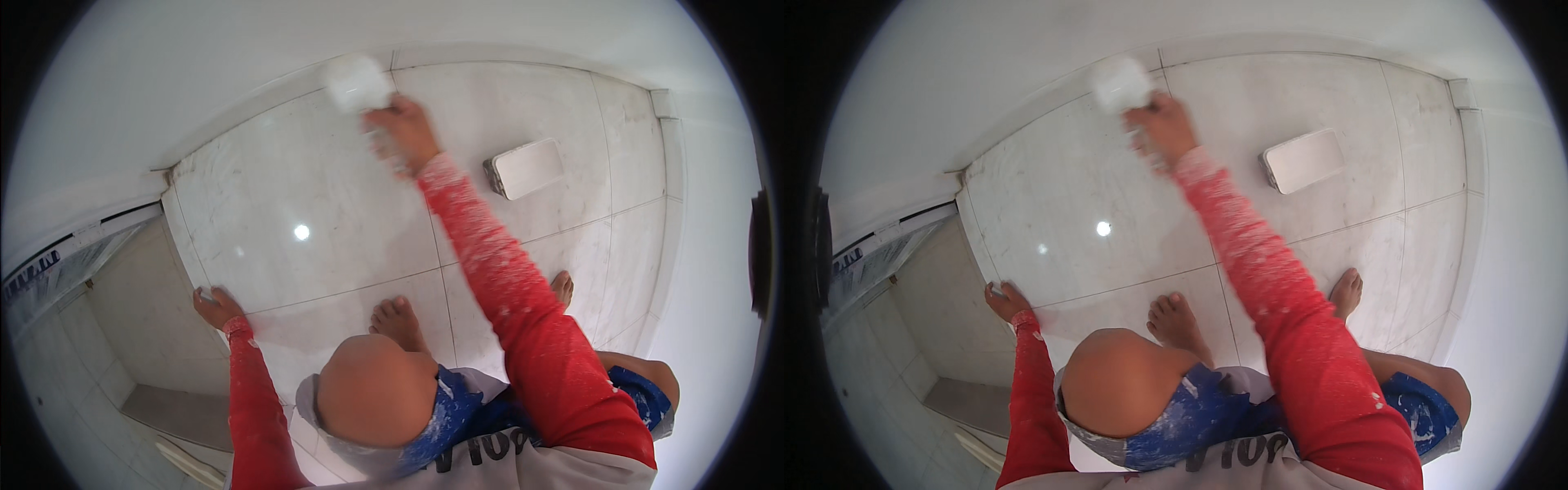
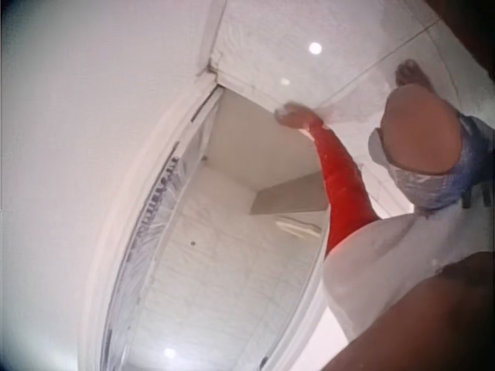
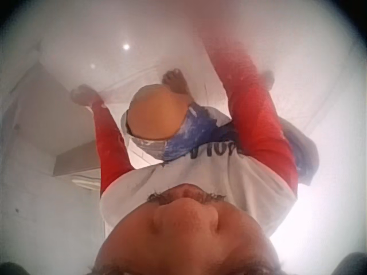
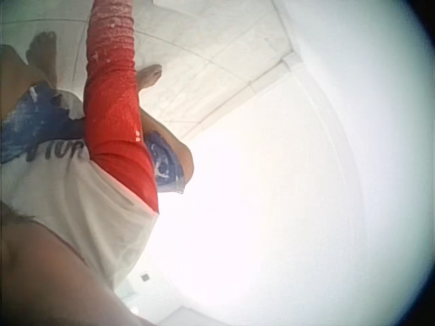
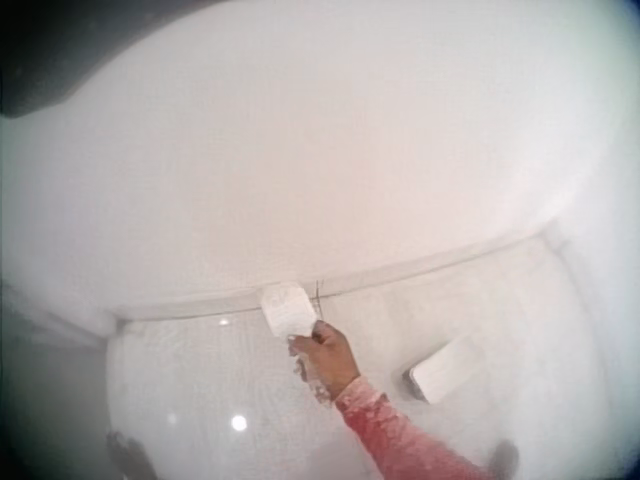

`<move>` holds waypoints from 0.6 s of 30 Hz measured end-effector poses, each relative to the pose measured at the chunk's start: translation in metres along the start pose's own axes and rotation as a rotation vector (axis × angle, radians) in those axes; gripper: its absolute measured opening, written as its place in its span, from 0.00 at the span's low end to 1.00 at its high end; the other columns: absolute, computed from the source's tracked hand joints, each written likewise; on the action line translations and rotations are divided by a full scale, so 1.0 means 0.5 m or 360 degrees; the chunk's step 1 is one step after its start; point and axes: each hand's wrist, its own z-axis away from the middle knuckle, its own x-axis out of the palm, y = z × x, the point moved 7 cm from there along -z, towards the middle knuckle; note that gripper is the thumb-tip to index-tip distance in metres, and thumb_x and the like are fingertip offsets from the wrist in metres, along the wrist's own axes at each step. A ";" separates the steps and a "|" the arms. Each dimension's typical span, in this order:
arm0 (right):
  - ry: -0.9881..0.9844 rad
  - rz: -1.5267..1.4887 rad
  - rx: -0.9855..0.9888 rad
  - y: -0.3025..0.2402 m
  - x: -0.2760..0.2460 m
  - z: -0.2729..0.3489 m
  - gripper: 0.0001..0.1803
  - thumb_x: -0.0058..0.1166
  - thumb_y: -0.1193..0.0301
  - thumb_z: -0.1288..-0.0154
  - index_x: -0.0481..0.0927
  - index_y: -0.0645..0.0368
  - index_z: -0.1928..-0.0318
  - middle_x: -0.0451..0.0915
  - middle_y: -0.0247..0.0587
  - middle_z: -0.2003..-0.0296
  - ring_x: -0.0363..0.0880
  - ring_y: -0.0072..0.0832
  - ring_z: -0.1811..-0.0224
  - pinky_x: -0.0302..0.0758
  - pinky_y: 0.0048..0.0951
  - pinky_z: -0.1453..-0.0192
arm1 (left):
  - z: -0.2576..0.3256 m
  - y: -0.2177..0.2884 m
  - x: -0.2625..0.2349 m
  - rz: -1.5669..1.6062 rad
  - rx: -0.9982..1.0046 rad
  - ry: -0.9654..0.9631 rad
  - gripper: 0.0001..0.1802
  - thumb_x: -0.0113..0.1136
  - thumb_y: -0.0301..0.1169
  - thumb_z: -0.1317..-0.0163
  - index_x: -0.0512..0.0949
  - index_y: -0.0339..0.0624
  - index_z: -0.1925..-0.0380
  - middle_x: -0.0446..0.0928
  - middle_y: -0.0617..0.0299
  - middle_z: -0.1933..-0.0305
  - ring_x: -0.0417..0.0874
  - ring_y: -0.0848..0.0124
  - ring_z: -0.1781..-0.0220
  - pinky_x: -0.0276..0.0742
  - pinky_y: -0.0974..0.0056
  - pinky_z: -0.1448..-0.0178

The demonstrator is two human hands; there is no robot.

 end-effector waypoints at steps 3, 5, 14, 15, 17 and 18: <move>0.0359 0.0070 -0.0181 -0.066 -0.236 0.014 0.09 0.59 0.68 0.39 0.76 0.60 0.63 0.80 0.37 0.72 0.75 0.23 0.81 0.71 0.26 0.82 | 0.003 0.001 0.004 -0.0049 0.0066 0.0042 0.25 0.52 0.36 0.35 0.71 0.29 0.42 0.72 0.41 0.40 0.73 0.47 0.38 0.67 0.50 0.33; 0.0744 0.0106 -0.0299 -0.103 -0.375 0.042 0.09 0.58 0.69 0.38 0.75 0.60 0.64 0.79 0.38 0.73 0.75 0.23 0.81 0.71 0.26 0.82 | 0.004 -0.006 0.008 -0.0074 0.0111 0.0079 0.25 0.52 0.36 0.35 0.71 0.29 0.43 0.72 0.41 0.41 0.73 0.48 0.39 0.67 0.50 0.34; 0.1092 0.0566 -0.0393 -0.075 -0.248 0.013 0.32 0.58 0.68 0.40 0.64 0.62 0.36 0.80 0.56 0.53 0.83 0.49 0.54 0.77 0.44 0.47 | 0.033 0.066 0.025 -0.0372 0.0251 0.0097 0.22 0.53 0.38 0.33 0.74 0.33 0.45 0.74 0.43 0.43 0.73 0.47 0.39 0.68 0.49 0.35; 0.0968 0.0560 -0.0418 -0.053 -0.172 0.009 0.34 0.58 0.67 0.39 0.62 0.64 0.34 0.77 0.58 0.48 0.78 0.50 0.48 0.74 0.45 0.42 | 0.058 0.084 0.037 -0.0233 0.0139 0.0058 0.23 0.53 0.38 0.33 0.73 0.34 0.44 0.74 0.43 0.41 0.72 0.47 0.37 0.67 0.48 0.34; 0.0699 0.0504 -0.0408 -0.002 -0.009 0.007 0.39 0.56 0.65 0.37 0.57 0.67 0.30 0.70 0.61 0.38 0.70 0.53 0.35 0.66 0.46 0.32 | 0.134 0.163 0.079 -0.0388 0.0330 0.0045 0.25 0.53 0.39 0.34 0.71 0.36 0.41 0.70 0.43 0.35 0.67 0.47 0.31 0.63 0.45 0.30; 0.0607 0.0524 -0.0425 0.018 0.077 0.010 0.39 0.55 0.65 0.35 0.56 0.67 0.29 0.67 0.61 0.35 0.69 0.52 0.34 0.65 0.45 0.30 | 0.149 0.190 0.074 -0.0313 0.0389 0.0122 0.25 0.53 0.39 0.34 0.70 0.37 0.40 0.68 0.43 0.33 0.66 0.46 0.30 0.61 0.44 0.29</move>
